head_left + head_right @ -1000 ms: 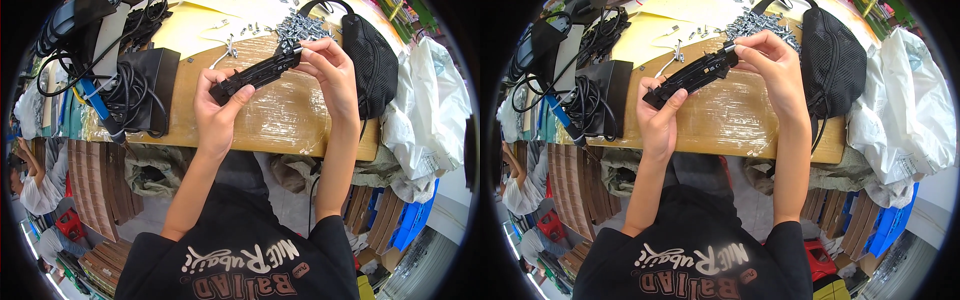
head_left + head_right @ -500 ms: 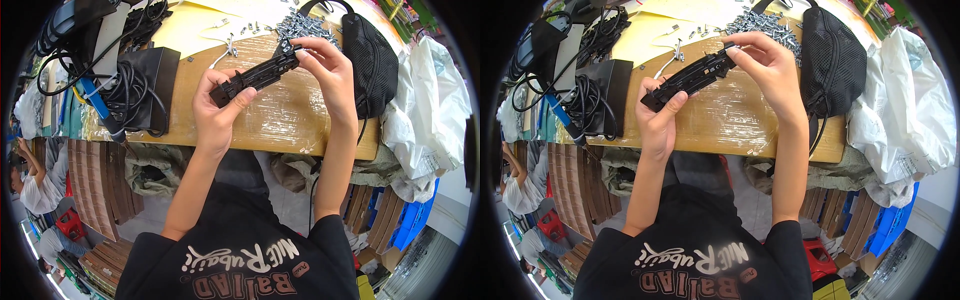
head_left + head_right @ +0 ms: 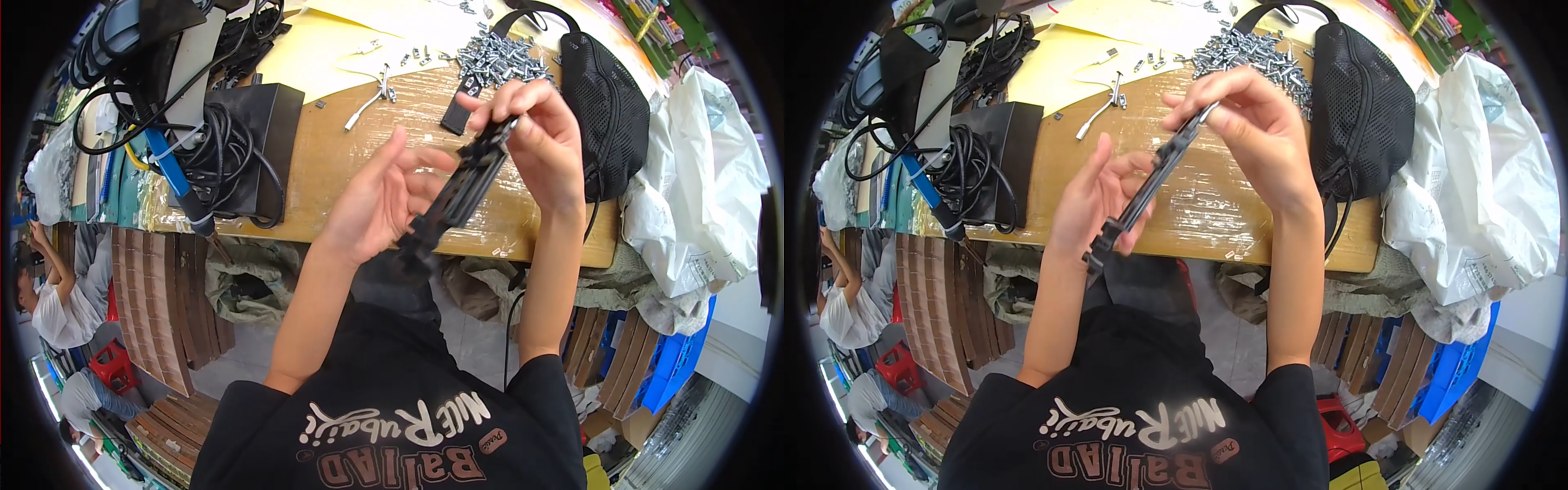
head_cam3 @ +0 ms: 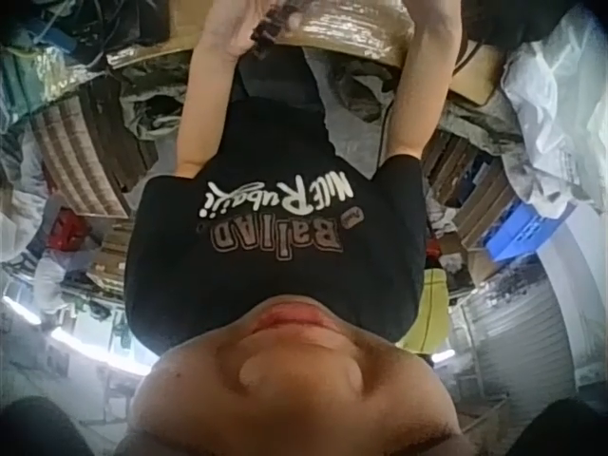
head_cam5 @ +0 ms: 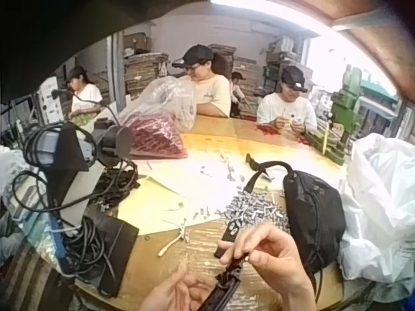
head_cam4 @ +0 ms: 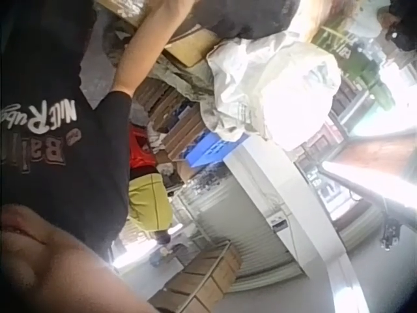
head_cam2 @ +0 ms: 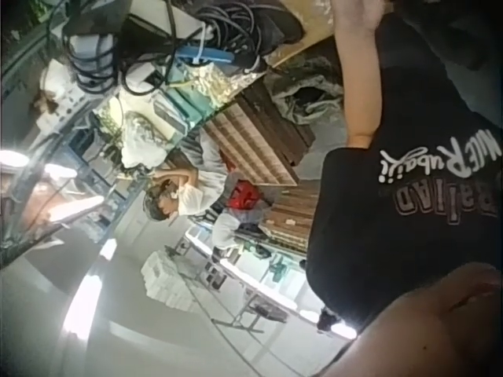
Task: The person assembles small plastic and metal components, including a plastic case, screws, wires, and internal electronics, at a manufacturing workbench. The assembly is performed using a soldering iron and by hand.
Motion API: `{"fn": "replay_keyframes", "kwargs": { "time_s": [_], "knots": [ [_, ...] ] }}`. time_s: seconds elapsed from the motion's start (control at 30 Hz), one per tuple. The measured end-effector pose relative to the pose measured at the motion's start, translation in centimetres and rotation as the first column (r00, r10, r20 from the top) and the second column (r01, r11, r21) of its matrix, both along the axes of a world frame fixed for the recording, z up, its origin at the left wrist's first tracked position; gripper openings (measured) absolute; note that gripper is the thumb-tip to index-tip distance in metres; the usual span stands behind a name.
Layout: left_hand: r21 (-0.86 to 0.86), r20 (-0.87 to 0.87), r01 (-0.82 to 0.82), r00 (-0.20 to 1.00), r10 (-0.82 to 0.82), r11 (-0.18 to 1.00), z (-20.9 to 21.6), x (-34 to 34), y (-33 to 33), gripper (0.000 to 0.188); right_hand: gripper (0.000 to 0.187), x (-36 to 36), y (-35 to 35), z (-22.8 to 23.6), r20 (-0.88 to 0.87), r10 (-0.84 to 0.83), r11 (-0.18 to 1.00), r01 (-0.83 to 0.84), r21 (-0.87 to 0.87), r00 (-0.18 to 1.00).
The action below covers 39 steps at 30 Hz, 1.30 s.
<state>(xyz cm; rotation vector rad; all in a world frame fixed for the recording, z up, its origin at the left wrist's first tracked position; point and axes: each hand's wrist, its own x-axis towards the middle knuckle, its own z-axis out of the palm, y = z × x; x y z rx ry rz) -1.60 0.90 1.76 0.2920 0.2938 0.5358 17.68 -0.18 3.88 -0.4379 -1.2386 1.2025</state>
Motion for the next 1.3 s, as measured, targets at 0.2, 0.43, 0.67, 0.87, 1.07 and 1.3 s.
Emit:
{"fn": "replay_keyframes", "kwargs": {
  "time_s": [0.2,0.43,0.67,0.87,1.07,1.3],
  "knots": [
    [0.300,0.037,0.199,0.975,-0.220,0.933,-0.6,-0.8,0.3,0.028,0.004,-2.4,-1.1,0.4,0.186,0.229,0.912,-0.144,-0.384,0.956],
    [0.366,-0.066,-0.060,0.994,0.090,0.929,0.2,0.4,-1.1,0.020,0.016,-2.1,0.2,-0.6,0.690,-0.148,0.956,0.282,-0.084,0.708],
    [0.600,-0.188,-0.043,0.963,0.192,0.799,0.1,-1.1,-3.3,0.024,0.017,-4.6,-1.3,-1.0,0.730,-0.504,0.829,0.496,0.259,0.461],
    [0.330,-0.426,-0.123,0.865,0.264,0.936,-5.1,-10.8,-11.0,0.023,0.025,-13.3,-9.2,-1.9,0.670,-0.395,0.911,0.365,0.194,0.629],
    [0.080,-0.645,-0.619,0.566,0.514,0.781,-6.2,-18.5,-11.3,0.019,0.029,-23.1,-14.9,-8.1,0.241,0.280,0.696,-0.024,-0.717,0.929],
    [0.187,-0.472,-0.626,0.618,0.629,0.757,-5.0,-17.9,-8.4,0.021,0.023,-24.6,-13.7,-7.4,-0.254,0.433,0.351,-0.421,-0.836,0.865]
  ]
}}
